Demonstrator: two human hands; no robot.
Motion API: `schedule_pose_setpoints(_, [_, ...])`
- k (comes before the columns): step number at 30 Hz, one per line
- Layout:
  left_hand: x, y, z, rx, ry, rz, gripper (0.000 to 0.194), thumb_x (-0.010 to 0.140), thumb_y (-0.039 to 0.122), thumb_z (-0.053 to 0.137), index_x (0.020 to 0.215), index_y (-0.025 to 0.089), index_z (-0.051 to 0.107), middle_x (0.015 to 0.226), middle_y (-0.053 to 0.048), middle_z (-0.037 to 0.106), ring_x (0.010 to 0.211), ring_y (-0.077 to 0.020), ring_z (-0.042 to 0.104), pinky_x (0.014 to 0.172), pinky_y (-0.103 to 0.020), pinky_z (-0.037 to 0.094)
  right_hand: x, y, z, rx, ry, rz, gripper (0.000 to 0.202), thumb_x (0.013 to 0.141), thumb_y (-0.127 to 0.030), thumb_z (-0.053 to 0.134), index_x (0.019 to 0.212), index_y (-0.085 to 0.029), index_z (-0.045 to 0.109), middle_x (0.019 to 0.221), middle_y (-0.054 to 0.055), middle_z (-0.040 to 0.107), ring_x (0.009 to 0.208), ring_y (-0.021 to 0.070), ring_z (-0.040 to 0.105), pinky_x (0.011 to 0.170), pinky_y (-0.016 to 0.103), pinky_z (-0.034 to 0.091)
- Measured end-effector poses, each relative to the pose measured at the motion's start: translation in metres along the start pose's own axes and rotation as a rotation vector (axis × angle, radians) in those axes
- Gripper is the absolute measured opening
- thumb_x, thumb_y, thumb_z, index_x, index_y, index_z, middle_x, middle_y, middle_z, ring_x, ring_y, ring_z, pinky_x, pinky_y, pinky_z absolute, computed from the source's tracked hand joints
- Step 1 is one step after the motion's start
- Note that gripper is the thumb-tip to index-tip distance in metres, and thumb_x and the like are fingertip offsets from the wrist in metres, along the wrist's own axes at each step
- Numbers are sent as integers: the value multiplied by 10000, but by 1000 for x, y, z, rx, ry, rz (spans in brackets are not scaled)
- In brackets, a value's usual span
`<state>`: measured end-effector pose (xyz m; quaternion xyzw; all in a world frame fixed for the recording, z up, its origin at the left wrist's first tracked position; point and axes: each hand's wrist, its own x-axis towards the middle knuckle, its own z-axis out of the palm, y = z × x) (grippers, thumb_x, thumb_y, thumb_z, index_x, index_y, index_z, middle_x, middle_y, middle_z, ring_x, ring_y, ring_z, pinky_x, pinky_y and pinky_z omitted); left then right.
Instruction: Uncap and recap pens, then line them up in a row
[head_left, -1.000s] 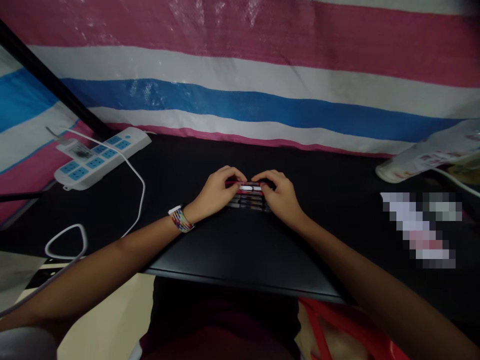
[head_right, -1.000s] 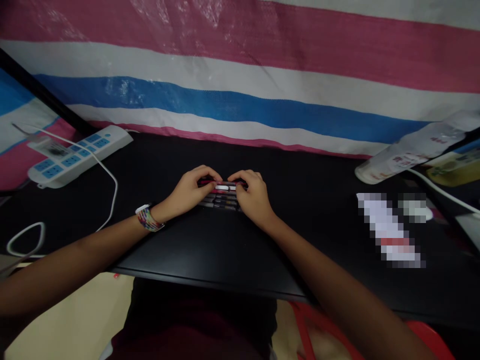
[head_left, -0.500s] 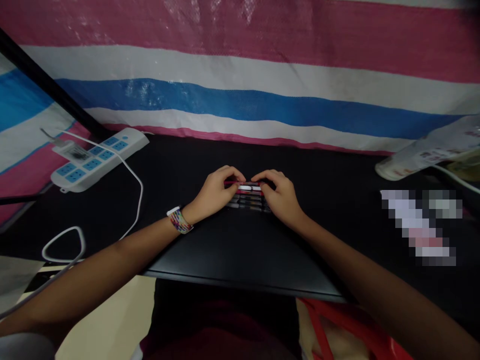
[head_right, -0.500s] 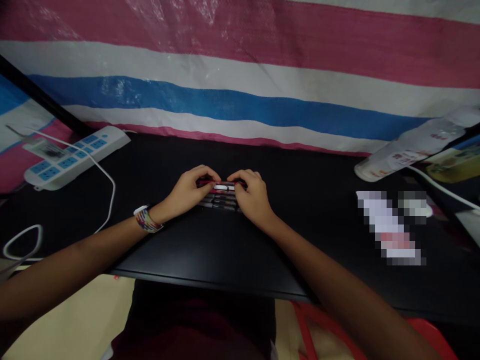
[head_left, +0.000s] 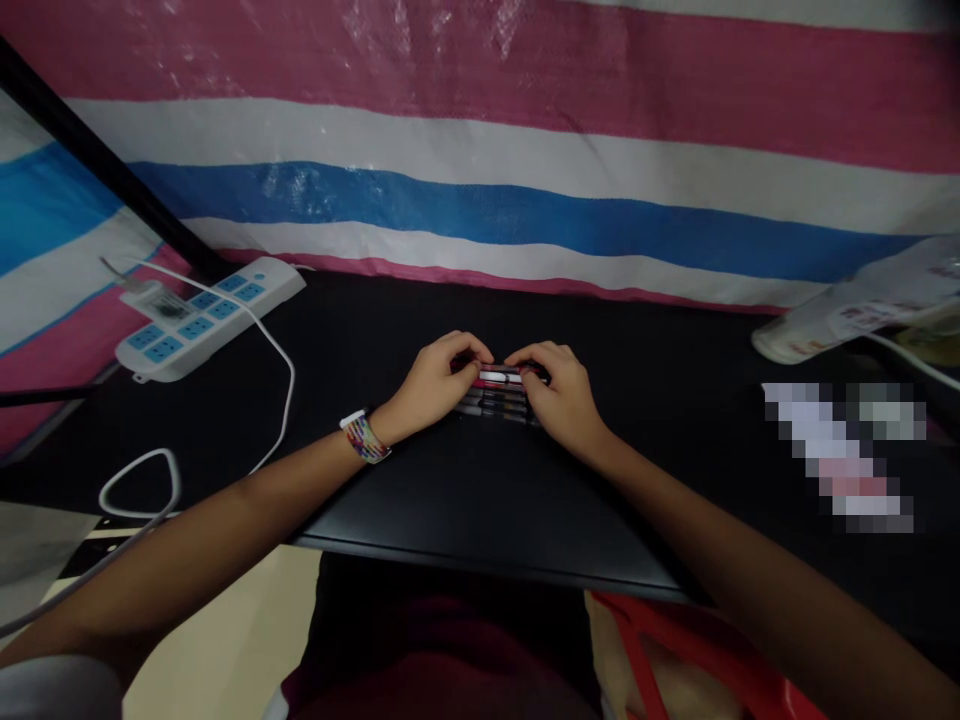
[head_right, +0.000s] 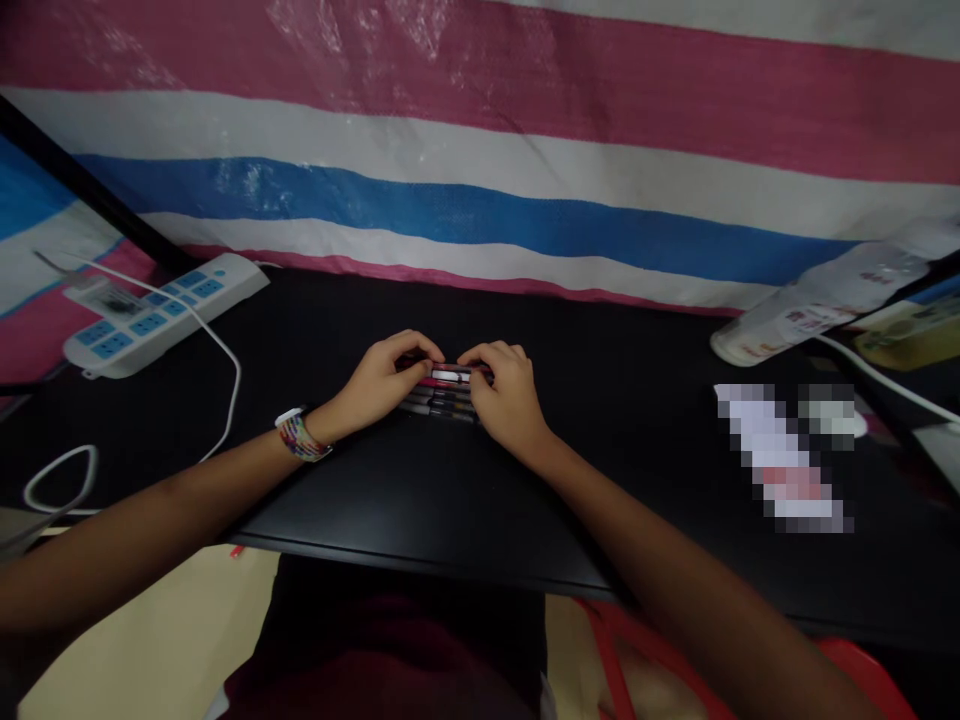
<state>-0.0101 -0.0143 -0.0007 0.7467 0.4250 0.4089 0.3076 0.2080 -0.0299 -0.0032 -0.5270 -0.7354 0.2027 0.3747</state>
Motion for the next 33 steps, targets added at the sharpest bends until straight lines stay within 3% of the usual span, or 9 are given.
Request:
schedule_pose_setpoints(9, [4, -7, -5, 14, 28, -32, 187, 1043, 206, 598, 1040, 214, 785, 1016, -41, 746, 940, -202, 678, 896, -356, 539, 9, 14, -3, 60, 84, 43, 297, 896, -147, 556, 1006, -258, 809, 1115, 80, 811, 1095, 302, 718, 1039, 487, 534])
schedule_pose_setpoints(14, [14, -24, -23, 162, 83, -56, 276, 1011, 131, 524, 1071, 201, 784, 1068, -65, 762, 1024, -229, 701, 992, -398, 555, 22, 38, -12, -84, 100, 97, 340, 903, -137, 553, 1078, -229, 830, 1160, 115, 818, 1136, 335, 714, 1104, 540, 524])
schedule_pose_setpoints(18, [20, -38, -43, 405, 95, -37, 343, 947, 82, 528, 1153, 198, 776, 1196, -114, 769, 1156, -303, 701, 1118, -517, 537, 26, 55, -19, -274, 90, 81, 496, 914, -74, 482, 1250, -187, 829, 1385, 175, 778, 1343, 401, 663, 1154, 608, 511])
schedule_pose_setpoints(22, [21, -45, -54, 601, 124, -149, 366, 962, 164, 586, 1270, 240, 768, 1409, -152, 732, 1347, -413, 638, 1192, -659, 468, 23, 62, -19, -426, 46, 60, 630, 897, -51, 474, 1441, -152, 776, 1562, 207, 684, 1479, 427, 602, 1222, 643, 485])
schedule_pose_setpoints(27, [16, -44, -51, 712, 76, -200, 481, 1059, 361, 556, 1503, 235, 689, 1662, -202, 592, 1559, -487, 492, 1260, -739, 360, 20, 60, -16, -496, 8, 24, 645, 923, -64, 468, 1509, -128, 730, 1594, 228, 654, 1516, 440, 577, 1240, 668, 482])
schedule_pose_setpoints(33, [11, -41, -45, 788, 17, -187, 601, 1109, 430, 465, 1645, 186, 588, 1764, -234, 491, 1650, -517, 397, 1307, -748, 290, 21, 56, -17, -551, -41, 27, 628, 966, -78, 466, 1554, -79, 685, 1633, 259, 619, 1558, 454, 539, 1273, 660, 457])
